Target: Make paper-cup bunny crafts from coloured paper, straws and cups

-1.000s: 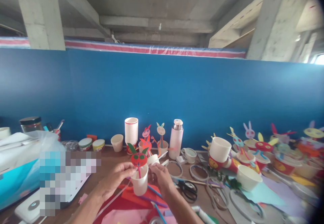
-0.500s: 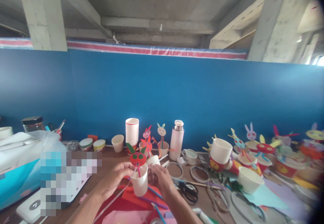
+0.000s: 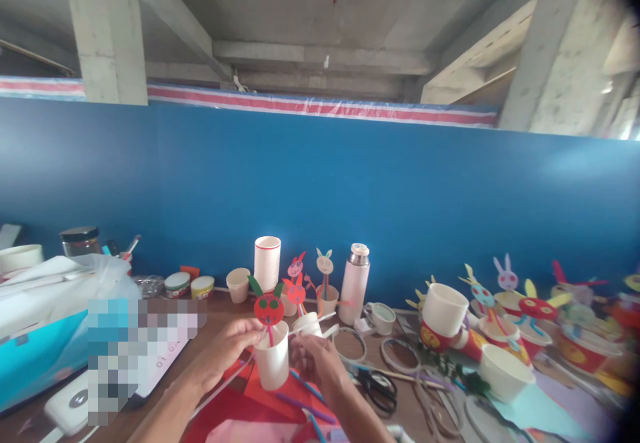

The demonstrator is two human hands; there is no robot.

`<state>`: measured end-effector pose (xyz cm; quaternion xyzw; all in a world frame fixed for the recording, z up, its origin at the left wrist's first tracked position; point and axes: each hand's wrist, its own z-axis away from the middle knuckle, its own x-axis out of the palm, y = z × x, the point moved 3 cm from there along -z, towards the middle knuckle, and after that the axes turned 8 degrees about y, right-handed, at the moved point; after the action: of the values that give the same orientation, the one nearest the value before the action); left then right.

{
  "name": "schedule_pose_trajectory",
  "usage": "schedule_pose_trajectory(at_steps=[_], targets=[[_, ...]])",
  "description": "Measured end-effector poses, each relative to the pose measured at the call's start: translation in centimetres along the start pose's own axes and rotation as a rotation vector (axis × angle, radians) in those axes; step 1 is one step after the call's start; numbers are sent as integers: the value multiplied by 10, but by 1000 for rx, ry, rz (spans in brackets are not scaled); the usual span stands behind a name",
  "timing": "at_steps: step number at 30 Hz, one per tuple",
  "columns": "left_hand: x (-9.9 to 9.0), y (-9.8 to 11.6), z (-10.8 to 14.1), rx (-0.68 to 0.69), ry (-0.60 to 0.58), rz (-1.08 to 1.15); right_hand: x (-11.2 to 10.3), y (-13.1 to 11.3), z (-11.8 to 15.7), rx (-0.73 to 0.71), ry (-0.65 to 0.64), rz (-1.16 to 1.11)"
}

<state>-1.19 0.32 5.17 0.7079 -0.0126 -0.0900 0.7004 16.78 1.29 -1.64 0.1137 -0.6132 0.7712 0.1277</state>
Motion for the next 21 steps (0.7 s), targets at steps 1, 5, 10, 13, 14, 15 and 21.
schedule_pose_trajectory(at_steps=[1,5,10,13,14,15,21], targets=[[-2,-1,0,-7,0,4,0,-1,2,-5,-19,21],[-11,-7,-4,-24,46,40,5,-7,11,-106,-138,111],[-14,-12,-5,-48,117,83,18,-2,22,-399,-317,326],[-10,-11,-3,-76,59,136,18,5,19,-428,-224,401],[-9,-10,-2,-75,31,151,18,5,17,-428,-206,400],[-10,-9,-2,-65,6,163,18,5,16,-433,-205,388],[-34,-3,-11,16,117,84,17,-2,9,-491,-236,244]])
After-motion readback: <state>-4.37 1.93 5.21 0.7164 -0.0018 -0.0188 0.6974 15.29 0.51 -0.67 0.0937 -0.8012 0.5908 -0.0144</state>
